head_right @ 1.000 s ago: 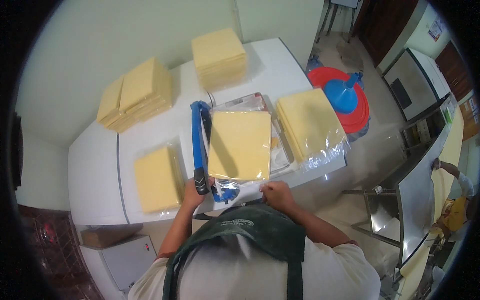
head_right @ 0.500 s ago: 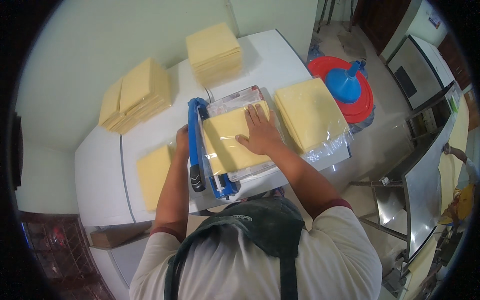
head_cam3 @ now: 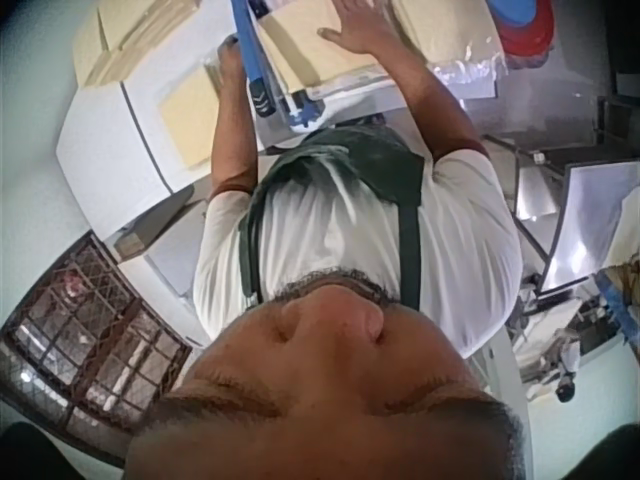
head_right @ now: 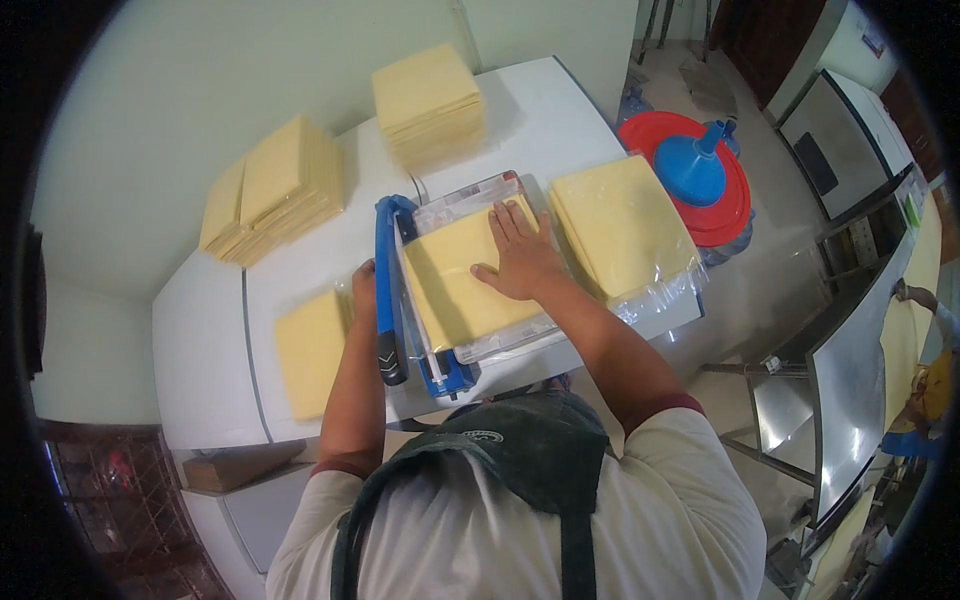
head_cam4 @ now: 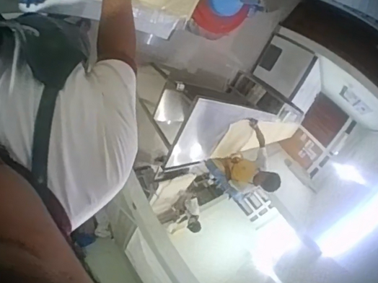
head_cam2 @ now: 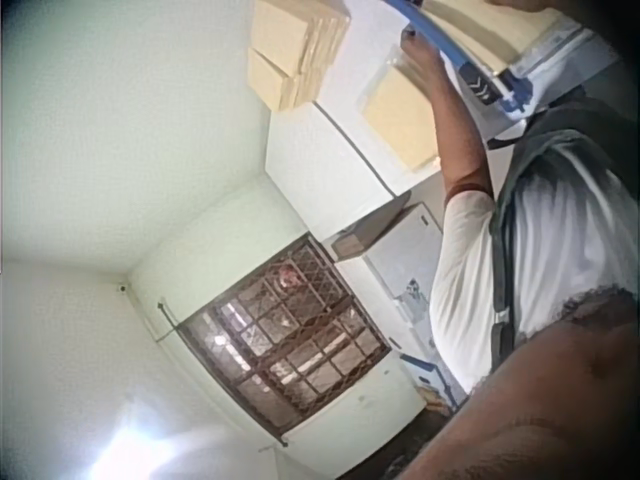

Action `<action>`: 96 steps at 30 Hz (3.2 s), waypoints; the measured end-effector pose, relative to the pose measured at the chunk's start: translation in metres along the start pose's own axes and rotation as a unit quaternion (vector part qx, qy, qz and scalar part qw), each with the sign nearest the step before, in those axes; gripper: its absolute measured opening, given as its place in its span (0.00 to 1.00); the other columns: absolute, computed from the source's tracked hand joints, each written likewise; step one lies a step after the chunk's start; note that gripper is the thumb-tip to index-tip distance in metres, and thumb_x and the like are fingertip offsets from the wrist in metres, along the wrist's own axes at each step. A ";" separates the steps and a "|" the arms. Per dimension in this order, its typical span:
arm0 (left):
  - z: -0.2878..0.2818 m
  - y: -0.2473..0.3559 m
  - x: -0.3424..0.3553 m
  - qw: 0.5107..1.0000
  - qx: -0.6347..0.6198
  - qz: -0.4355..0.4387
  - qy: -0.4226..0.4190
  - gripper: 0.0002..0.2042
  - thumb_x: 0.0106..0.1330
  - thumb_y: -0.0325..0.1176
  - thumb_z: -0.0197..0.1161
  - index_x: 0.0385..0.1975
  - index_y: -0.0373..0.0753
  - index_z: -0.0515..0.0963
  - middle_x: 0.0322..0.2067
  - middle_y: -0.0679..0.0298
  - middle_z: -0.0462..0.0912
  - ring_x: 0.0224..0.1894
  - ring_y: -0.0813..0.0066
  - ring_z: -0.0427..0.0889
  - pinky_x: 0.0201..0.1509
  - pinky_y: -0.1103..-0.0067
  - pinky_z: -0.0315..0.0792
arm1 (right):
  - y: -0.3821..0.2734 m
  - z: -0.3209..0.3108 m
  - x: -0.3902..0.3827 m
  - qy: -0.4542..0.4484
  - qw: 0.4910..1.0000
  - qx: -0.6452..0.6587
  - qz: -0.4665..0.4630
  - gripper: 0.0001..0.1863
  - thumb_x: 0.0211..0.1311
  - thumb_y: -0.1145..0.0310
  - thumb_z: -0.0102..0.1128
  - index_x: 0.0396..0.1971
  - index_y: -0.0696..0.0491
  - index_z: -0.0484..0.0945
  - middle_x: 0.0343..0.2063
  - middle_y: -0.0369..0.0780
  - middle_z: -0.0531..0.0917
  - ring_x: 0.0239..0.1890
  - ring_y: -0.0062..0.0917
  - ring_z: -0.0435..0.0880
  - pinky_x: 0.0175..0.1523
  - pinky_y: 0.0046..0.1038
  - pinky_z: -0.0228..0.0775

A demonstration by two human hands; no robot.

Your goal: Seal plastic bags containing square slices of food using an impulse sealer.

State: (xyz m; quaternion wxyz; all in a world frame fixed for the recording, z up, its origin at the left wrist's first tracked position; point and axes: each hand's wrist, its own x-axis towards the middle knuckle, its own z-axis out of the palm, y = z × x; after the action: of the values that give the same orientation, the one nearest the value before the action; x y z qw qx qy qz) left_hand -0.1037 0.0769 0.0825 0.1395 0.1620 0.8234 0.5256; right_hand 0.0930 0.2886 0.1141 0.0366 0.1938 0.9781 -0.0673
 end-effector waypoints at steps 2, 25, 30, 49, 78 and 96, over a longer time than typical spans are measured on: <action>-0.015 -0.005 0.007 0.996 0.081 -0.009 0.040 0.13 0.72 0.36 0.56 0.41 0.33 0.83 0.29 0.64 0.84 0.31 0.80 0.80 0.34 0.78 0.75 | -0.007 -0.004 0.002 0.003 1.000 -0.003 -0.002 0.51 0.66 0.33 0.41 0.75 0.58 0.44 0.76 0.45 0.44 0.78 0.36 0.39 0.76 0.57 0.31; 0.071 0.029 -0.066 0.899 0.330 0.289 0.018 0.39 0.64 0.46 0.59 0.66 0.20 0.59 0.67 0.32 0.58 0.71 0.39 0.57 0.75 0.55 0.46 | -0.007 0.008 -0.010 0.011 0.998 0.004 0.060 0.47 0.69 0.40 0.41 0.74 0.61 0.45 0.76 0.48 0.43 0.79 0.41 0.36 0.75 0.58 0.31; 0.068 0.018 -0.062 0.906 0.304 0.288 0.069 0.40 0.62 0.44 0.61 0.65 0.17 0.59 0.67 0.31 0.57 0.70 0.35 0.58 0.75 0.58 0.51 | -0.012 0.006 -0.005 0.009 0.998 -0.010 0.055 0.47 0.69 0.39 0.40 0.74 0.61 0.44 0.76 0.49 0.43 0.78 0.42 0.36 0.75 0.58 0.32; 0.016 -0.073 -0.090 0.927 0.303 0.173 -0.136 0.29 0.70 0.40 0.50 0.72 0.46 0.58 0.73 0.48 0.52 0.75 0.44 0.42 0.71 0.48 0.38 | -0.161 -0.061 0.035 -0.059 0.960 0.220 -0.163 0.41 0.69 0.40 0.42 0.68 0.60 0.62 0.73 0.51 0.56 0.77 0.44 0.46 0.74 0.55 0.40; -0.046 0.007 -0.140 0.964 -0.191 0.164 0.084 0.23 0.78 0.39 0.36 0.63 0.29 0.67 0.61 0.50 0.74 0.64 0.60 0.70 0.69 0.67 0.58 | -0.168 0.000 0.036 0.013 0.982 0.118 -0.147 0.30 0.62 0.52 0.53 0.60 0.53 0.75 0.71 0.46 0.59 0.77 0.44 0.41 0.72 0.65 0.35; 0.053 0.026 -0.209 0.761 -0.367 -0.314 -0.433 0.24 0.79 0.44 0.44 0.65 0.32 0.66 0.58 0.57 0.77 0.58 0.68 0.77 0.64 0.73 0.70 | -0.051 0.010 0.107 0.228 0.820 0.507 -0.136 0.15 0.68 0.65 0.52 0.50 0.56 0.78 0.46 0.48 0.82 0.54 0.44 0.78 0.61 0.41 0.67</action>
State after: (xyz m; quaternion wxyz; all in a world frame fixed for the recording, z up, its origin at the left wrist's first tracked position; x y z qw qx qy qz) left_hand 0.1109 0.0440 0.0971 0.6869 0.0414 0.4246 0.5884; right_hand -0.0251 0.2806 0.0997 -0.3003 0.0593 0.8024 -0.5123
